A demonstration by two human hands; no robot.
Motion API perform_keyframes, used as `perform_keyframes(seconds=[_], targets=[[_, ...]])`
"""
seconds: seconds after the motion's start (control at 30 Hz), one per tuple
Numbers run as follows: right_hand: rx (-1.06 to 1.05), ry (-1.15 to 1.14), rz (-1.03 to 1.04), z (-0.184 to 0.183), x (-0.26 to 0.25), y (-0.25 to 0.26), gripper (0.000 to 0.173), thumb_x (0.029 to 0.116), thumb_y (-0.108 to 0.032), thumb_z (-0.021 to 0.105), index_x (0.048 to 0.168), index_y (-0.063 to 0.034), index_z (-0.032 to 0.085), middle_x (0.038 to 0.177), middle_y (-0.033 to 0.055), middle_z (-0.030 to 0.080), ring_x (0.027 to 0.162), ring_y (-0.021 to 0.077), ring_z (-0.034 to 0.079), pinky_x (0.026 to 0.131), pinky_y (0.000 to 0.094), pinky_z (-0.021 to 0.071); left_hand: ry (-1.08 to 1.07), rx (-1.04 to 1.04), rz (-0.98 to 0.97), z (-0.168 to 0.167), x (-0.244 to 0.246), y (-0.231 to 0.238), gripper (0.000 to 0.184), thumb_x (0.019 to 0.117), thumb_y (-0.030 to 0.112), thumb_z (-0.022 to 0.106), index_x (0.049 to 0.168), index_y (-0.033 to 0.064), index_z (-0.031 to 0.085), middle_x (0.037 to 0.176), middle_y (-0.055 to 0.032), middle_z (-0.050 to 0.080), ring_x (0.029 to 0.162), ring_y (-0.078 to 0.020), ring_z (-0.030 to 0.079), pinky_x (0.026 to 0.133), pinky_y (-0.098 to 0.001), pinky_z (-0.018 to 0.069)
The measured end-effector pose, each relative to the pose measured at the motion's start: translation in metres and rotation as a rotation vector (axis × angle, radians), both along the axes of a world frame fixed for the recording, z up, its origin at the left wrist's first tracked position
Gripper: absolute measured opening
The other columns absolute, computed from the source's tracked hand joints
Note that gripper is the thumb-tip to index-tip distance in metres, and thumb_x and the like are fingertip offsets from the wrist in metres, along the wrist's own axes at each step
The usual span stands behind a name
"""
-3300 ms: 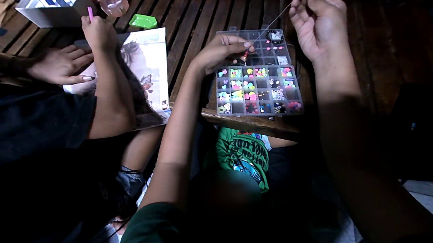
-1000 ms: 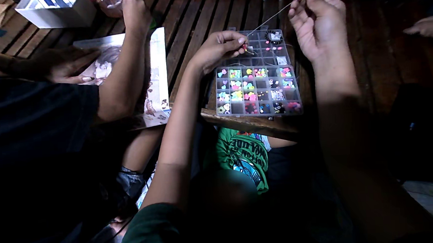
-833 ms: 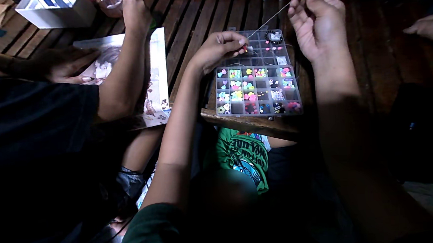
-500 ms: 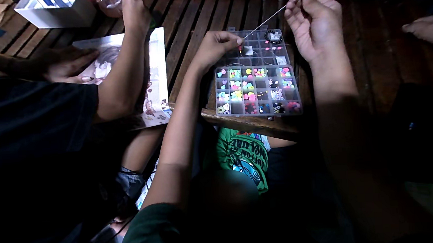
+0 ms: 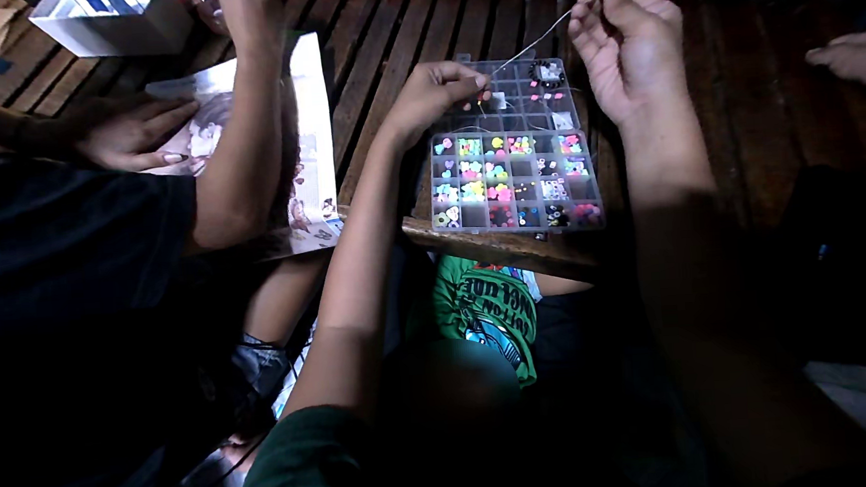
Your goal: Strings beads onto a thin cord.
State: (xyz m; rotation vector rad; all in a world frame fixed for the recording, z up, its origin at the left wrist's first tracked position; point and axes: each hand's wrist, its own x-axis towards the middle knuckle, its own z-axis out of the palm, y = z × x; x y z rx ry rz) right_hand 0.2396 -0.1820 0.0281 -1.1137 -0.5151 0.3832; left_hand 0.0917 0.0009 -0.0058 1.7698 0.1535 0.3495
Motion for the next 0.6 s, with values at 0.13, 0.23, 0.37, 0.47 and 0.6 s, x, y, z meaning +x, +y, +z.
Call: perform_keyframes(seconds=[0.13,0.23,0.37,0.47,0.6], targets=[[-0.014,-0.026,-0.023,-0.001,0.005,-0.003,0.012,0.1101,-0.011,0.044,0.111,-0.0045,0.054,0.097,0.0004,0.066,0.088,0.0084,0.069,0.087,0.0241,0.0582,0.006,0.022,0.006,0.001,-0.001,0.000,0.016,0.1041,0.012,0.057,0.098,0.0036,0.069,0.081,0.0053,0.067,0.070,0.0002,0.058,0.068,-0.0187,0.0492],[-0.041,-0.047,-0.034,-0.002,0.007,-0.004,0.012,0.1099,-0.011,0.044,0.110,-0.0045,0.055,0.097,0.0005,0.066,0.088,0.0089,0.069,0.087,0.0248,0.0585,-0.011,-0.037,-0.021,0.000,0.000,0.000,0.013,0.1038,0.010,0.057,0.102,0.0016,0.067,0.085,0.0035,0.068,0.075,-0.0024,0.064,0.074,-0.0214,0.0549],[-0.092,-0.082,-0.035,-0.003,0.006,-0.003,0.013,0.1096,-0.009,0.044,0.110,-0.0036,0.055,0.098,0.0005,0.067,0.088,0.0089,0.070,0.087,0.0256,0.0590,-0.015,-0.058,-0.005,0.000,0.000,-0.001,0.008,0.1015,0.006,0.060,0.104,-0.0003,0.065,0.087,0.0009,0.067,0.076,-0.0054,0.066,0.075,-0.0238,0.0576],[-0.098,-0.090,-0.044,-0.003,0.006,-0.003,0.012,0.1092,-0.009,0.044,0.109,-0.0039,0.055,0.097,0.0007,0.067,0.087,0.0091,0.070,0.087,0.0259,0.0592,-0.082,0.125,0.056,-0.006,0.002,0.004,0.009,0.0953,0.005,0.068,0.103,-0.0012,0.068,0.090,-0.0008,0.065,0.079,-0.0032,0.061,0.076,-0.0213,0.0529],[-0.119,-0.107,-0.043,-0.004,0.006,-0.002,0.012,0.1090,-0.009,0.045,0.110,-0.0031,0.056,0.098,0.0013,0.067,0.088,0.0101,0.070,0.087,0.0264,0.0591,-0.152,0.288,0.101,-0.011,0.005,0.008,0.016,0.0916,0.003,0.072,0.106,-0.0035,0.069,0.098,-0.0068,0.068,0.085,-0.0056,0.063,0.079,-0.0220,0.0532]])
